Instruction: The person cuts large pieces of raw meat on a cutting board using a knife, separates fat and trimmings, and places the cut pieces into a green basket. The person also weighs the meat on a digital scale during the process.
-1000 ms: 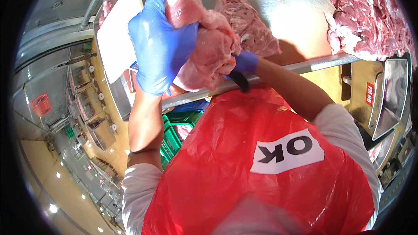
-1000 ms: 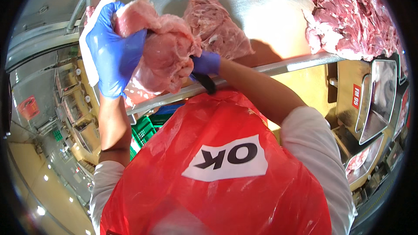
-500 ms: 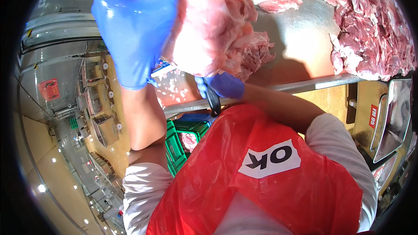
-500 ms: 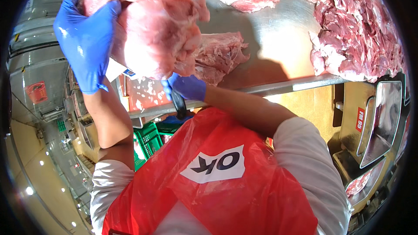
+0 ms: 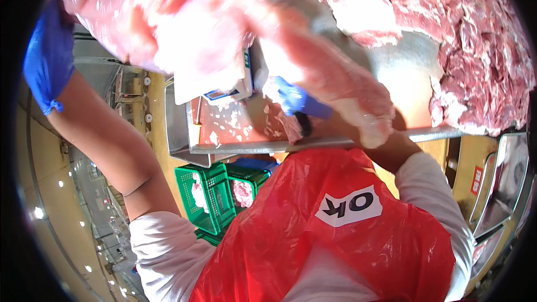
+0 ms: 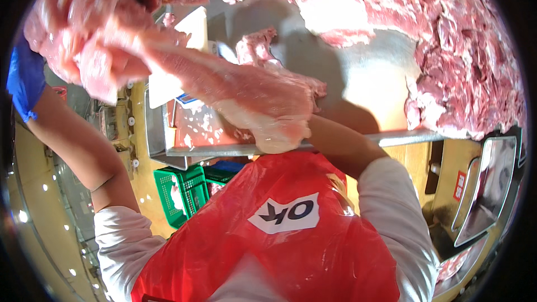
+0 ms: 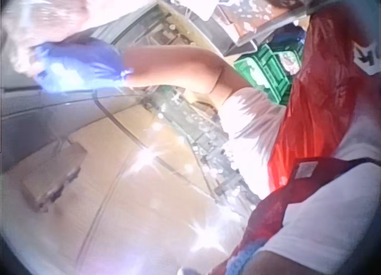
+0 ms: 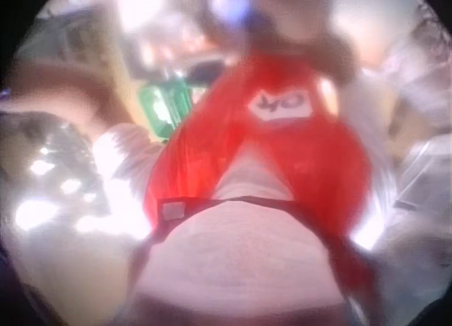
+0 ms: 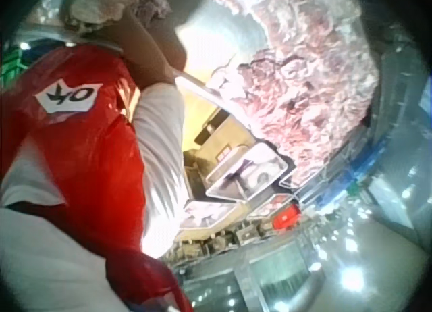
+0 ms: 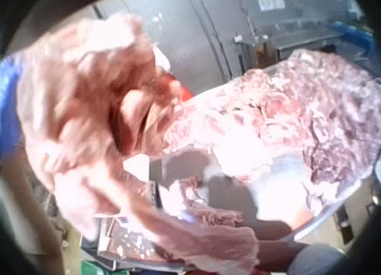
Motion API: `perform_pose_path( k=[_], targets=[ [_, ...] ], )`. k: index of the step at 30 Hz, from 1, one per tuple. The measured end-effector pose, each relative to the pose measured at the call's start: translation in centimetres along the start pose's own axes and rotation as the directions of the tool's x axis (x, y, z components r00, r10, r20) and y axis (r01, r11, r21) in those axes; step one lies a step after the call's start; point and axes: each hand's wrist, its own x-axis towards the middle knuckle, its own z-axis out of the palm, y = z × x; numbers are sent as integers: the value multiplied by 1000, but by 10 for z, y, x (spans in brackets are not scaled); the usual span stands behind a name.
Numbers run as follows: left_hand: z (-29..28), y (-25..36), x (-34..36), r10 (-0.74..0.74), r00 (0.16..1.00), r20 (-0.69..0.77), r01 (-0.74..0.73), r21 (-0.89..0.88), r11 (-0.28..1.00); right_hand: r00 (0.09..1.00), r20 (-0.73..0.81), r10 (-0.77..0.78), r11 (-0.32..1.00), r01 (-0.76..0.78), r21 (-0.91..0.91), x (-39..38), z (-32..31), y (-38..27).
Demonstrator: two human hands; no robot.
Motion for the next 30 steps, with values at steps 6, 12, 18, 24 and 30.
perform_pose_path(
  k=[6, 12, 18, 24, 30],
  targets=[
    [7, -22, -51, 147, 989, 17, -147, 255, 956, 699, -456, -551, 763, 200, -614, -84, -8, 2],
    [3, -117, -87, 185, 977, 106, -201, 166, 965, 656, -509, -558, 730, 96, -676, -52, -1, 35],
    [-51, -343, -111, -437, 899, 26, 300, -763, 573, 498, -523, -692, 674, 186, -715, -11, 23, 62],
    [-64, -476, -137, -239, 853, 464, 451, -425, 785, 318, -615, -722, 682, 175, -710, 1, 54, 70],
    [-93, -576, -120, -325, 902, 283, 384, -186, 904, 282, -585, -760, 637, 144, -758, 28, 71, 71]
  ],
)
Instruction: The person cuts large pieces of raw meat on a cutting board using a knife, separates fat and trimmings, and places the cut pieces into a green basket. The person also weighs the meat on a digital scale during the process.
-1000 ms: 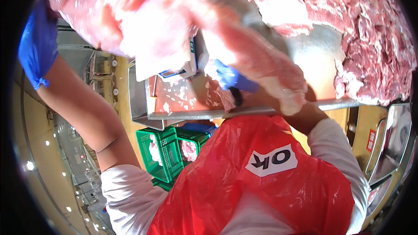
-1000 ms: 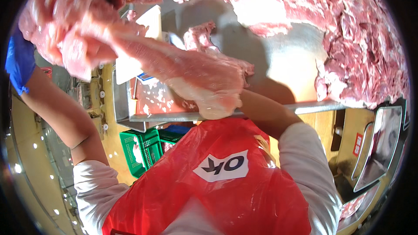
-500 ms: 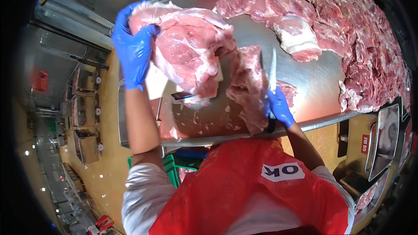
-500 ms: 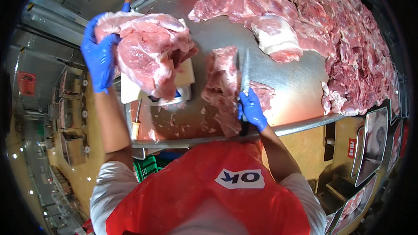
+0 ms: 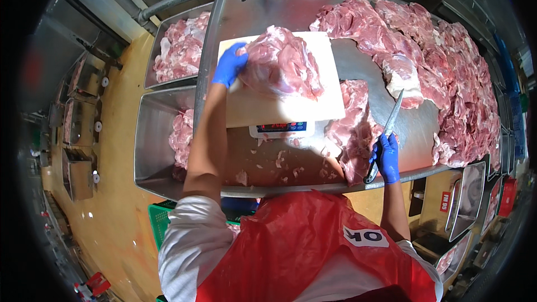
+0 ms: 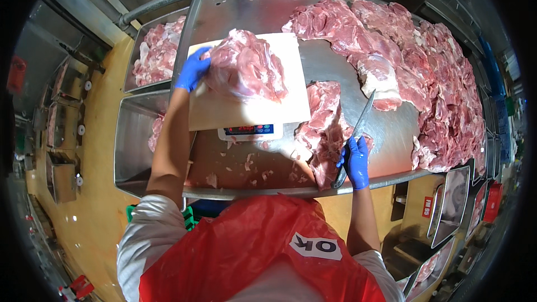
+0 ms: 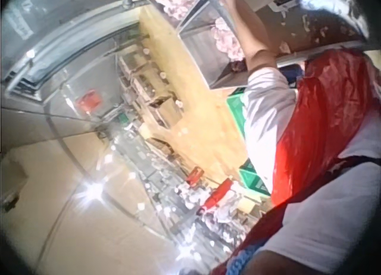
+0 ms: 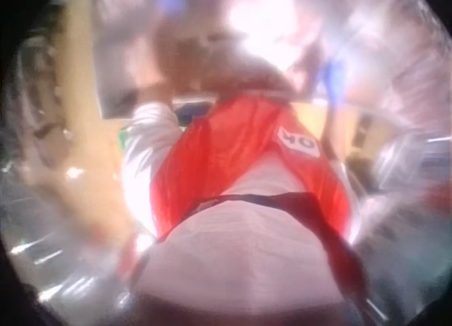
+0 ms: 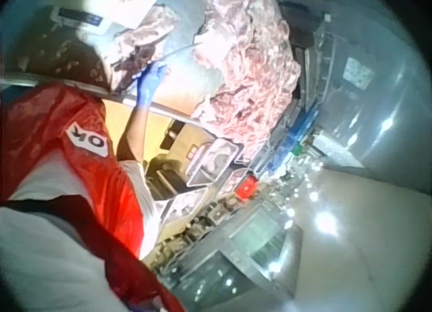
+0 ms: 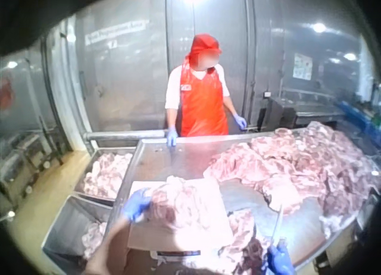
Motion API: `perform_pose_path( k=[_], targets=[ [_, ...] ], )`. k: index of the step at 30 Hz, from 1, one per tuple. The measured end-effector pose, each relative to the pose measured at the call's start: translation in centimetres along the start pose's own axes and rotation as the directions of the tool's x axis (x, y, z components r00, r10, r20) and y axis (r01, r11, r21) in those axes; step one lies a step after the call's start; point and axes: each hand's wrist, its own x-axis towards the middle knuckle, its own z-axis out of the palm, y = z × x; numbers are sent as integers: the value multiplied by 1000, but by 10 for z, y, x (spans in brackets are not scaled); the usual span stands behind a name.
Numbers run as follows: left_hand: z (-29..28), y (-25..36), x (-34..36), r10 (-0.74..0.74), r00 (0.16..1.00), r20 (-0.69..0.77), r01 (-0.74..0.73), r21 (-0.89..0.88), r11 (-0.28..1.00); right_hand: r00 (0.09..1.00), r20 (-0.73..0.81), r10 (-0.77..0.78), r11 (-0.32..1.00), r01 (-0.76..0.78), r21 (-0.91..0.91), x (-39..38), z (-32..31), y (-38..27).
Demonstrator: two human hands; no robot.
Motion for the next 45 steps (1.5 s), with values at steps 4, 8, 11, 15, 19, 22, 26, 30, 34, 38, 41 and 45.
perform_pose_path(
  k=[4, 8, 11, 15, 19, 22, 26, 30, 34, 38, 41, 45],
  targets=[
    [-47, 57, 12, 254, 909, -331, -148, 313, 938, 999, -3, -34, 997, 34, -63, 3, 13, -2],
    [-79, 128, -14, 211, 944, -252, -98, 396, 913, 995, -10, -98, 988, 97, -119, 18, 8, -10],
    [-88, 175, -52, 212, 940, -267, -50, 507, 861, 985, 65, -158, 983, 164, -85, 28, 13, -25],
    [-56, 196, -60, 154, 962, -224, -16, 519, 855, 976, 113, -186, 982, 186, 10, 41, 8, -32],
    [20, 175, -81, 303, 933, -194, -105, 658, 746, 961, 200, -193, 981, 186, 53, 50, 16, -31],
    [88, 152, -90, 286, 933, -220, 3, 798, 603, 942, 252, -223, 975, 218, 51, 54, 29, -24],
    [120, 138, -97, 213, 935, -284, 99, 784, 613, 923, 312, -224, 974, 200, 110, 49, 47, -23],
    [85, 131, -89, 240, 962, -128, -85, 694, 715, 923, 332, -195, 980, 174, 93, 46, 39, -19],
    [5, 111, -59, 265, 916, 303, -400, 624, 671, 929, 332, -165, 986, 144, 89, 37, 25, -12],
    [-18, 117, -42, 401, 810, 429, -586, 555, 590, 945, 307, -113, 993, 97, 68, 30, 8, 0],
    [-17, 136, -37, -69, 927, 370, -138, 505, 852, 974, 220, -53, 997, 40, 63, 22, 5, 8],
    [37, 173, -43, 400, 827, 395, -557, 673, 487, 978, 196, 71, 989, -95, 116, 11, 48, 1]
  ],
)
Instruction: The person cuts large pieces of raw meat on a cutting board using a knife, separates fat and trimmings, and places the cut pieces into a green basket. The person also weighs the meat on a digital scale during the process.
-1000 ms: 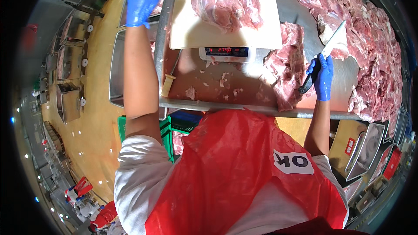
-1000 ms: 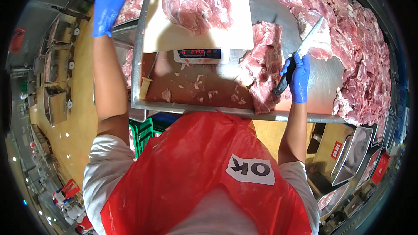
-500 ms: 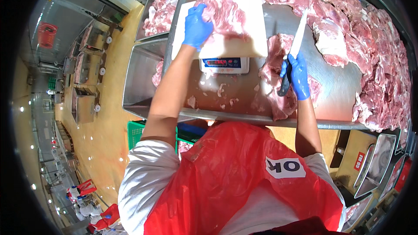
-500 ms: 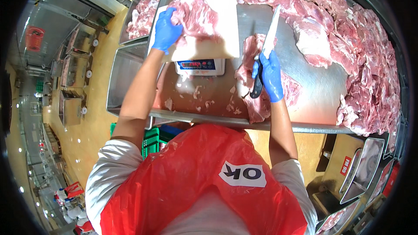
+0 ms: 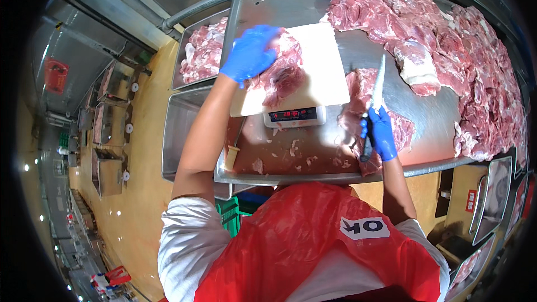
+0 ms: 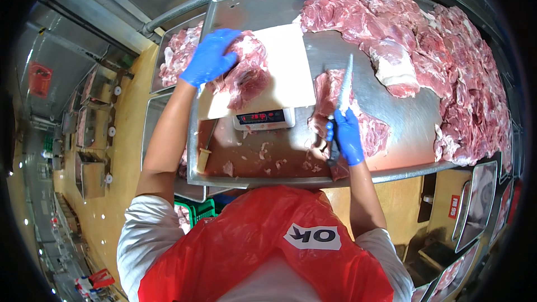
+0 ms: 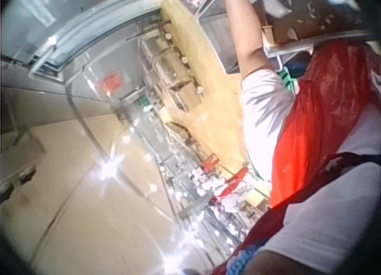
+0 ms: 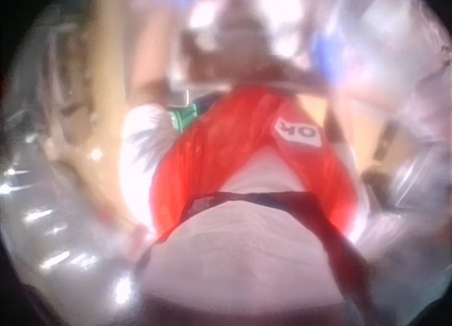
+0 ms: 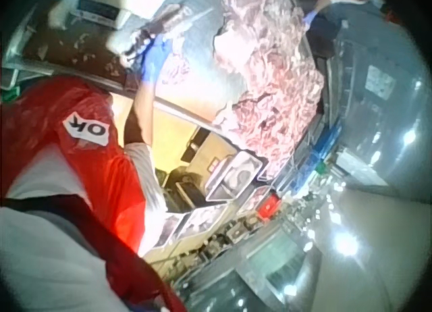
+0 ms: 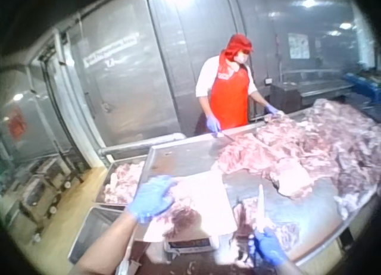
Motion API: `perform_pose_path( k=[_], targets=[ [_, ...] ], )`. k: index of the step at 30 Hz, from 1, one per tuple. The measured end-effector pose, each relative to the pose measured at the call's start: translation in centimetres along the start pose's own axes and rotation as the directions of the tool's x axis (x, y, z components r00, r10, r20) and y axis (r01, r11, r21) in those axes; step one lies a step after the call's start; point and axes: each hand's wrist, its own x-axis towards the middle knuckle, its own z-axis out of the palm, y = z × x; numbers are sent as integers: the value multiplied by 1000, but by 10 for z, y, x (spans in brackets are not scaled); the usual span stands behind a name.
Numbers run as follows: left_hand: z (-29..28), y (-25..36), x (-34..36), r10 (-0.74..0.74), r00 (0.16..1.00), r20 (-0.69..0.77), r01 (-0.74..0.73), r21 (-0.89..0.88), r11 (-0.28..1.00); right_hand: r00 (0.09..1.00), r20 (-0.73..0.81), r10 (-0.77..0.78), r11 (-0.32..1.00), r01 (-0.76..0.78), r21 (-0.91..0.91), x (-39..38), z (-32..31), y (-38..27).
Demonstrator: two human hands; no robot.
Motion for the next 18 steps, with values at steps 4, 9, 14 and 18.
perform_pose_path(
  k=[4, 9, 14, 18],
  targets=[
    [27, 12, 28, 128, 986, 111, -144, 149, 978, 997, 42, -61, 998, 61, -1, 7, 71, 0],
    [28, -23, 57, 221, 880, 420, -248, 11, 969, 987, 155, -35, 999, 36, -2, 17, 126, 10],
    [5, -21, 58, 61, 943, 327, 9, -209, 978, 970, 241, -4, 1000, 3, 7, 45, 158, 12],
    [7, -21, 65, -69, 952, 299, 152, -266, 952, 930, 337, -148, 987, 159, -6, 88, 192, -28]
  ],
)
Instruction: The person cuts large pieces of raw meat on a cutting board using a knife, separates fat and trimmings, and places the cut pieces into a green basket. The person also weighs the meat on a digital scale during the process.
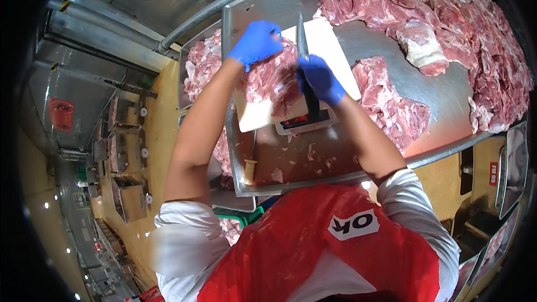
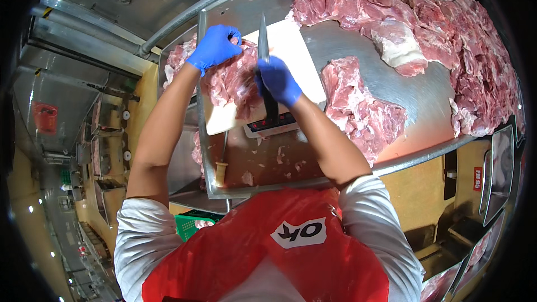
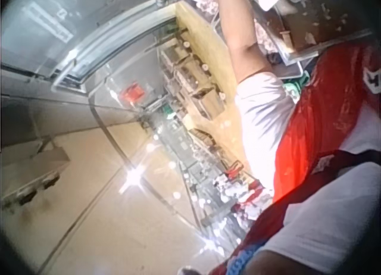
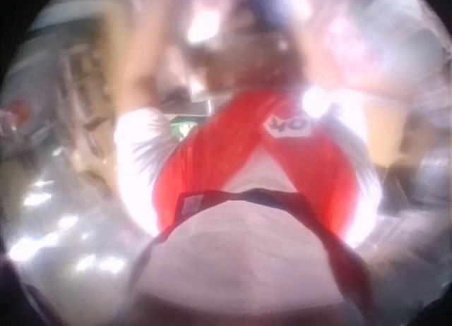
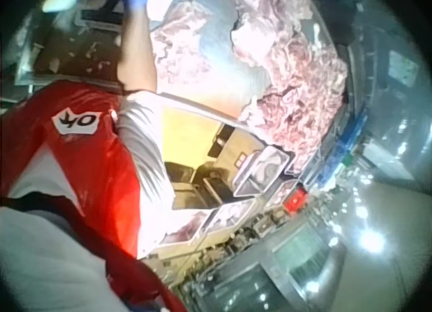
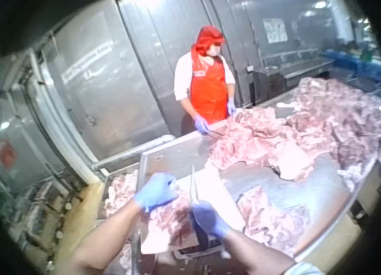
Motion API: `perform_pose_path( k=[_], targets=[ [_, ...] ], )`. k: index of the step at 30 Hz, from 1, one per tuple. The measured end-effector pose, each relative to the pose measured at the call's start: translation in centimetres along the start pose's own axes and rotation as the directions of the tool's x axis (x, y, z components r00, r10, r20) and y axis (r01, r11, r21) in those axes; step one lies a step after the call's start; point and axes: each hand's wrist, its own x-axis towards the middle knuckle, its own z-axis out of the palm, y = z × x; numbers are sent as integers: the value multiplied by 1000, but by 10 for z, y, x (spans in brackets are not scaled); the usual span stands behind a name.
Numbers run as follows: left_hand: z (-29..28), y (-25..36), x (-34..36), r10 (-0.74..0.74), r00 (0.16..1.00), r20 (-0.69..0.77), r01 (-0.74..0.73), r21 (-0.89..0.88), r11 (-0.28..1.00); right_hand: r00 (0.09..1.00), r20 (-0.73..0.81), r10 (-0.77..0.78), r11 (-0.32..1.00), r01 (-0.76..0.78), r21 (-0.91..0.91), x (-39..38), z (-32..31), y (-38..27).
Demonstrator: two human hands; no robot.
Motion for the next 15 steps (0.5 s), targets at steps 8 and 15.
perform_pose_path(
  k=[8, 15],
  targets=[
    [10, -4, 5, 7, 996, -93, 3, 108, 994, 971, 182, -156, 837, 228, -498, 15, 17, 45],
    [-16, 7, -4, -36, 998, -45, 26, -201, 979, 950, 281, 136, 979, -172, 108, 60, 25, 23]
  ],
)
